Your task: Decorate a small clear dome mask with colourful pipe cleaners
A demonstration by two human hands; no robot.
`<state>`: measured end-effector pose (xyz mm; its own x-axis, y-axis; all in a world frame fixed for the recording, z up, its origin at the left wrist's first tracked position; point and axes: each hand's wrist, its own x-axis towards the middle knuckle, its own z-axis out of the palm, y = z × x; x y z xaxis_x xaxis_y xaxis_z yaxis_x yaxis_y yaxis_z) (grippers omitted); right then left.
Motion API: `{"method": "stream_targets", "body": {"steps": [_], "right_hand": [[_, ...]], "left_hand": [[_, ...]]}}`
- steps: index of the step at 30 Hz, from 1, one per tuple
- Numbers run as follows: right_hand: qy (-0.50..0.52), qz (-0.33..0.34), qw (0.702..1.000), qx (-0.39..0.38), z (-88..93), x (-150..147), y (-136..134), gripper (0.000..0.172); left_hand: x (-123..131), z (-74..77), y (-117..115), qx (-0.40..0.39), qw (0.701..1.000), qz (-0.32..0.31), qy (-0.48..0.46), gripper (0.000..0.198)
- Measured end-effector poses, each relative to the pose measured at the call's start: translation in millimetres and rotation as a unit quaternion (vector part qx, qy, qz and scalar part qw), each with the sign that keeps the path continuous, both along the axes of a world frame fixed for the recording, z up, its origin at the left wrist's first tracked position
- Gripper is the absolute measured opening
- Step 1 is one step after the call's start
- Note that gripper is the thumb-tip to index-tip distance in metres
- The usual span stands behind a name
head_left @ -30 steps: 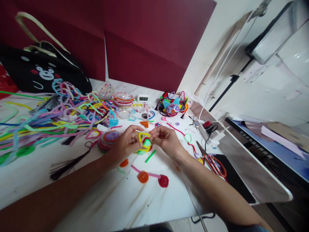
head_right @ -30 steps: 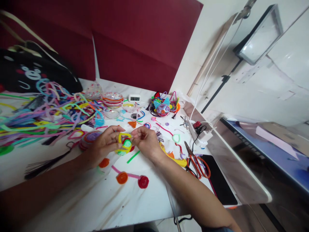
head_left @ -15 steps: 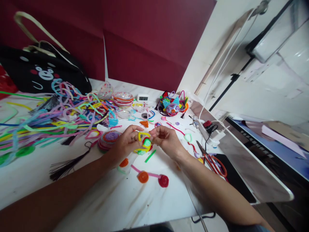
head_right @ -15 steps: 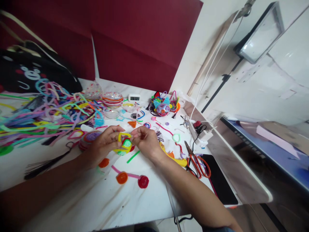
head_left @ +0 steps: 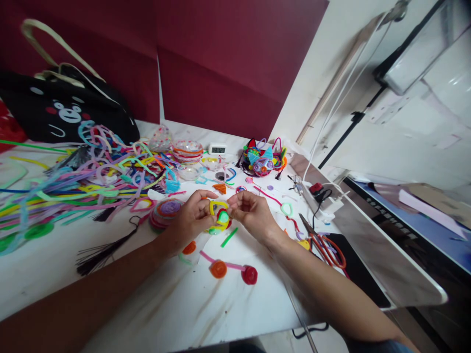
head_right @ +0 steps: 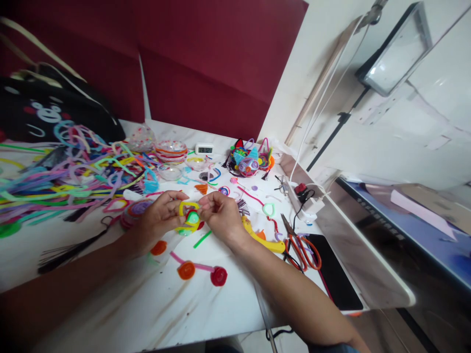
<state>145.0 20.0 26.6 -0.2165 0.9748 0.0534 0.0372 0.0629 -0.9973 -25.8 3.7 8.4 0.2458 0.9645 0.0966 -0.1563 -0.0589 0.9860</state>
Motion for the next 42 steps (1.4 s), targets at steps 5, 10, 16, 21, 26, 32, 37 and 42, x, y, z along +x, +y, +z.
{"method": "stream_targets", "body": {"steps": [5, 10, 16, 21, 26, 32, 37, 42], "right_hand": [[-0.006, -0.005, 1.0, 0.011, -0.1, -1.6, -1.5, 0.018], [0.001, -0.004, 1.0, 0.001, 0.7, -0.1, -1.7, 0.017], [-0.016, 0.017, 1.0, 0.002, 2.7, 5.9, 0.1, 0.017], [-0.026, 0.024, 0.999, -0.003, 7.8, 7.1, -2.4, 0.024], [-0.019, 0.026, 0.999, -0.018, 5.7, 3.0, -3.9, 0.041], [-0.045, 0.014, 0.999, 0.017, -5.3, 1.2, -0.3, 0.043], [-0.068, 0.003, 0.997, 0.028, -9.2, 0.5, -0.7, 0.04], [-0.05, 0.006, 0.999, 0.014, -1.6, -1.9, -5.3, 0.042]], "left_hand": [[0.0, 0.0, -0.1, 0.004, 1.0, 0.005, 0.002, 0.042], [0.3, -1.5, 0.6, 0.01, 1.0, 0.011, 0.013, 0.041], [-0.8, -5.5, 3.9, 0.018, 0.999, 0.005, 0.027, 0.038], [-0.8, -7.7, 4.6, 0.013, 1.0, 0.008, 0.025, 0.038], [1.8, -2.3, 1.4, 0.01, 1.0, 0.005, 0.021, 0.037], [2.4, -0.4, 0.3, 0.025, 0.999, -0.001, 0.025, 0.036], [0.8, -4.0, 1.9, 0.04, 0.999, -0.003, 0.028, 0.037], [-0.5, -5.5, 2.1, 0.037, 0.999, 0.005, 0.021, 0.035]]}}
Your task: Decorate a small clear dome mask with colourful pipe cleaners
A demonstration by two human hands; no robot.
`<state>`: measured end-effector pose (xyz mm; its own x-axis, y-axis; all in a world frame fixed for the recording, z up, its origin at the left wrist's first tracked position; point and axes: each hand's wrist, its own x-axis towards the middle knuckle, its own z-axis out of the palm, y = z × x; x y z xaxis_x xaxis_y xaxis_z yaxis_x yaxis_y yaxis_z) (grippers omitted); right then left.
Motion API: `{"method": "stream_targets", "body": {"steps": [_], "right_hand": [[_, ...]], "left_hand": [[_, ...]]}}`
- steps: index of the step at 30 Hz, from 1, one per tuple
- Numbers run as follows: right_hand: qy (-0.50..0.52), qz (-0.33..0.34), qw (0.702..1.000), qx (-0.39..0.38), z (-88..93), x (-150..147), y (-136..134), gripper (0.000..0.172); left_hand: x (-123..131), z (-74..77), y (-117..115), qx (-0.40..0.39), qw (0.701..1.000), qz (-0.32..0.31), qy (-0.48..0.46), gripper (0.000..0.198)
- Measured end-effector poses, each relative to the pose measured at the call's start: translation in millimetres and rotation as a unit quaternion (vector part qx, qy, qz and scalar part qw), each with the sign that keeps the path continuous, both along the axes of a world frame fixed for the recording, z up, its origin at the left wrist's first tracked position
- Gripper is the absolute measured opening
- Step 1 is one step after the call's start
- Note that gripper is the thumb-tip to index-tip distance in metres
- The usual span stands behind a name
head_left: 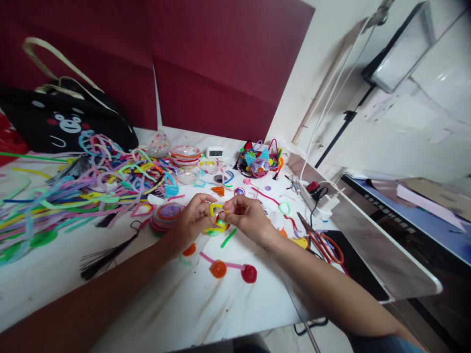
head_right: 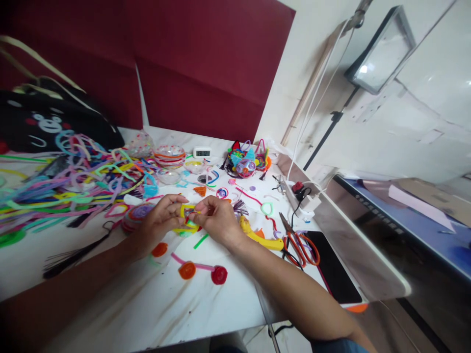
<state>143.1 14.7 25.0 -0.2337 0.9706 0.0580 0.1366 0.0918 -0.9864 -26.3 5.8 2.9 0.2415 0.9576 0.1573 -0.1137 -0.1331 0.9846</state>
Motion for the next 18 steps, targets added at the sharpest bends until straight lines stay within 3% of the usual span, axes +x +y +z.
{"method": "stream_targets", "body": {"steps": [4, 8, 12, 18], "right_hand": [[0.014, 0.024, 1.0, -0.008, 14.2, 6.3, -3.1, 0.036], [0.028, -0.006, 0.999, 0.03, 23.5, 21.0, -4.8, 0.026], [0.031, -0.015, 0.998, 0.052, 20.9, 33.1, -6.1, 0.023], [-0.009, -0.002, 0.997, 0.072, 11.5, 36.3, -9.5, 0.018]], "left_hand": [[-1.9, -1.1, 1.6, -0.025, 0.998, -0.006, -0.054, 0.034], [-3.6, 0.8, 2.4, -0.04, 0.996, -0.003, -0.082, 0.035], [-3.2, 4.5, 1.4, -0.041, 0.996, 0.004, -0.083, 0.032], [-6.8, 8.7, 0.4, -0.083, 0.989, -0.042, -0.115, 0.034]]}}
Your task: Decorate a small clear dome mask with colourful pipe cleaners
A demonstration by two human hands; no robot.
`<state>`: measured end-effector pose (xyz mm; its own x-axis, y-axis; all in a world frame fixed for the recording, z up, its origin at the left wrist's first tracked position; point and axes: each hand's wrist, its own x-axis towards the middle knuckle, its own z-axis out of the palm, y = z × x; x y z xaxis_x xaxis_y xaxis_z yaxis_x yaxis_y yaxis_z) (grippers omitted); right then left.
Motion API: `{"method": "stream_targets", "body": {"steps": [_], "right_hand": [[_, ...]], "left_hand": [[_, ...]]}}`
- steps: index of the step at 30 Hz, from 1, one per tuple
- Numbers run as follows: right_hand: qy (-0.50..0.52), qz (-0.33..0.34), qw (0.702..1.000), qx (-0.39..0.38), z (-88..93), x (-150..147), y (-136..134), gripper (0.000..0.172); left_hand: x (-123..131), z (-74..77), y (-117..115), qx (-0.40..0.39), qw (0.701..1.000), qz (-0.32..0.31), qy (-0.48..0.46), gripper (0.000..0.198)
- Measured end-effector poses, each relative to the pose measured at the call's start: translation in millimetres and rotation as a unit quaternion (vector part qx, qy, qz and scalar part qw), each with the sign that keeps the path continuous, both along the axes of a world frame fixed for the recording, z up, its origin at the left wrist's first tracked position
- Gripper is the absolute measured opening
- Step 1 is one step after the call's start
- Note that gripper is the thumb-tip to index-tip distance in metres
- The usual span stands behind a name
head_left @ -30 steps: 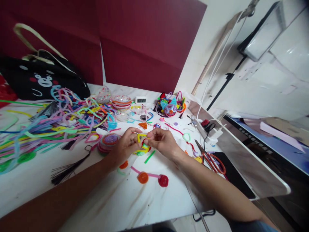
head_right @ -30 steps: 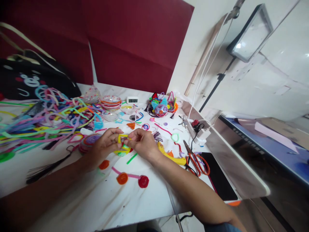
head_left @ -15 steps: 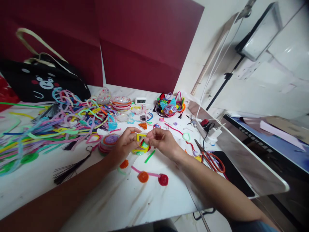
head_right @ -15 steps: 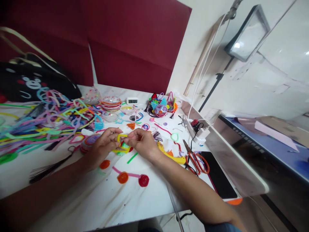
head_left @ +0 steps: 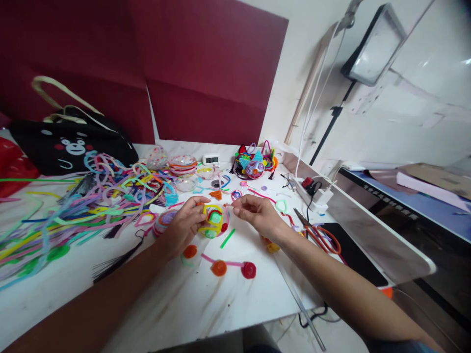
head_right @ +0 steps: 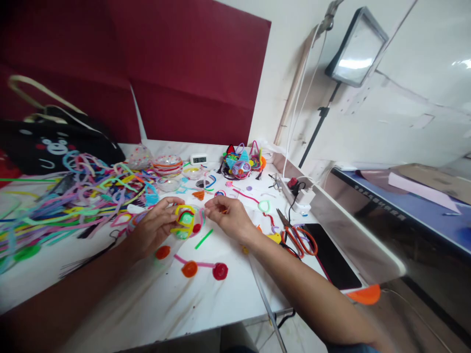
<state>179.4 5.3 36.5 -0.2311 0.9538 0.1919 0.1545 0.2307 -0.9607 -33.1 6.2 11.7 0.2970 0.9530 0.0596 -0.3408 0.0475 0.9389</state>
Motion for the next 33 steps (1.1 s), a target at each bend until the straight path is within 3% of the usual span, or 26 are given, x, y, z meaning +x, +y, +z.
{"method": "stream_targets", "body": {"steps": [8, 19, 26, 33], "right_hand": [[0.072, 0.084, 0.988, -0.111, -1.5, -4.5, -4.1, 0.031], [0.22, 0.148, 0.932, -0.247, 5.1, -15.4, -10.2, 0.047], [0.246, 0.155, 0.923, -0.253, 1.8, -20.3, -11.0, 0.045], [0.292, 0.105, 0.925, -0.218, 6.0, -16.9, -3.7, 0.041]], "left_hand": [[-5.2, 7.3, -2.9, -0.048, 0.994, -0.1, -0.001, 0.036], [-6.6, 8.7, -5.7, -0.025, 0.986, -0.165, 0.003, 0.034], [-2.8, 10.7, -9.8, -0.031, 0.991, -0.131, 0.01, 0.033], [2.2, 12.8, -4.5, -0.007, 1.0, 0.014, -0.027, 0.028]]}}
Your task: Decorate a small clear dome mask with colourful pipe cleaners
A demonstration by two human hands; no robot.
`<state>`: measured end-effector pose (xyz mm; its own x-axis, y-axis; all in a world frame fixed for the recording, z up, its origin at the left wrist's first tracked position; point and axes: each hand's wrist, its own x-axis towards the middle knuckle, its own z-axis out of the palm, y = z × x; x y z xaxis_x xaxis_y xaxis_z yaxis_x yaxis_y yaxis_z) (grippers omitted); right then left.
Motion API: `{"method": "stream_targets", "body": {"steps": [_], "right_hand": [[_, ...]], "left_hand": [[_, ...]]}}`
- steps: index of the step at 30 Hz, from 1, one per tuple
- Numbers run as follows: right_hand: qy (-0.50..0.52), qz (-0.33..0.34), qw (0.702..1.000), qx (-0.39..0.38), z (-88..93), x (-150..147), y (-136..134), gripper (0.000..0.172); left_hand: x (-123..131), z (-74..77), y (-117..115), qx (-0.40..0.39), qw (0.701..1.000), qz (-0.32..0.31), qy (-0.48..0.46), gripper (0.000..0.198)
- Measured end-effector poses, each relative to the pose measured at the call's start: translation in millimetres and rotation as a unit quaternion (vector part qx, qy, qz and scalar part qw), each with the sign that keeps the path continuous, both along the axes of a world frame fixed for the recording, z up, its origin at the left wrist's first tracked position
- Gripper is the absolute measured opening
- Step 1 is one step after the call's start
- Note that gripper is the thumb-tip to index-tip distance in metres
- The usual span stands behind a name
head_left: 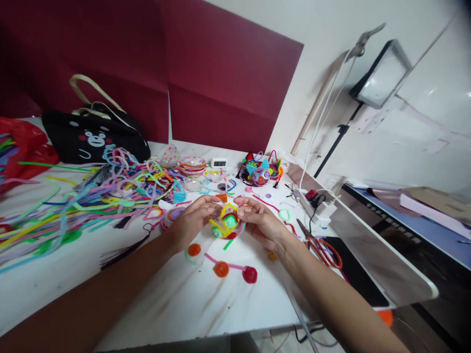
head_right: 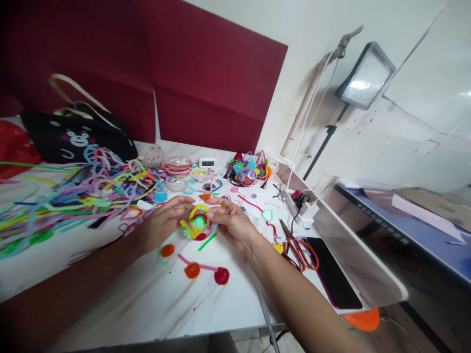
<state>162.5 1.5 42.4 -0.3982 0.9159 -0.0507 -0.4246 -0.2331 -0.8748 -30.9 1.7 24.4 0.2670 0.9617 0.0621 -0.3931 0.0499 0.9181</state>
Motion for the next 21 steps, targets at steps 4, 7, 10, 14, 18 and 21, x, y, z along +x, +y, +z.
{"method": "stream_targets", "body": {"steps": [4, 7, 10, 14, 18, 21], "right_hand": [[0.026, -0.044, 0.999, -0.002, -1.1, -0.7, 4.4, 0.04], [0.035, -0.07, 0.997, -0.007, -5.2, -4.5, 7.2, 0.04], [0.045, -0.089, 0.995, -0.015, -9.3, -10.5, 9.0, 0.04], [0.043, -0.1, 0.994, -0.024, -11.8, -18.0, 8.8, 0.044], [0.043, -0.105, 0.993, -0.028, -13.2, -21.8, 7.4, 0.047], [0.034, -0.103, 0.994, -0.028, -15.0, -22.9, 7.0, 0.046]], "left_hand": [[1.4, -6.0, 4.1, -0.007, 0.999, 0.038, 0.003, 0.028], [2.3, -12.7, 4.1, 0.02, 0.999, 0.036, 0.021, 0.035], [3.4, -17.6, 2.5, 0.065, 0.995, 0.053, 0.054, 0.049], [5.9, -19.6, 0.7, 0.109, 0.987, 0.069, 0.099, 0.062], [7.8, -20.7, 0.6, 0.131, 0.979, 0.081, 0.131, 0.066], [7.5, -25.0, 2.1, 0.129, 0.977, 0.087, 0.148, 0.068]]}}
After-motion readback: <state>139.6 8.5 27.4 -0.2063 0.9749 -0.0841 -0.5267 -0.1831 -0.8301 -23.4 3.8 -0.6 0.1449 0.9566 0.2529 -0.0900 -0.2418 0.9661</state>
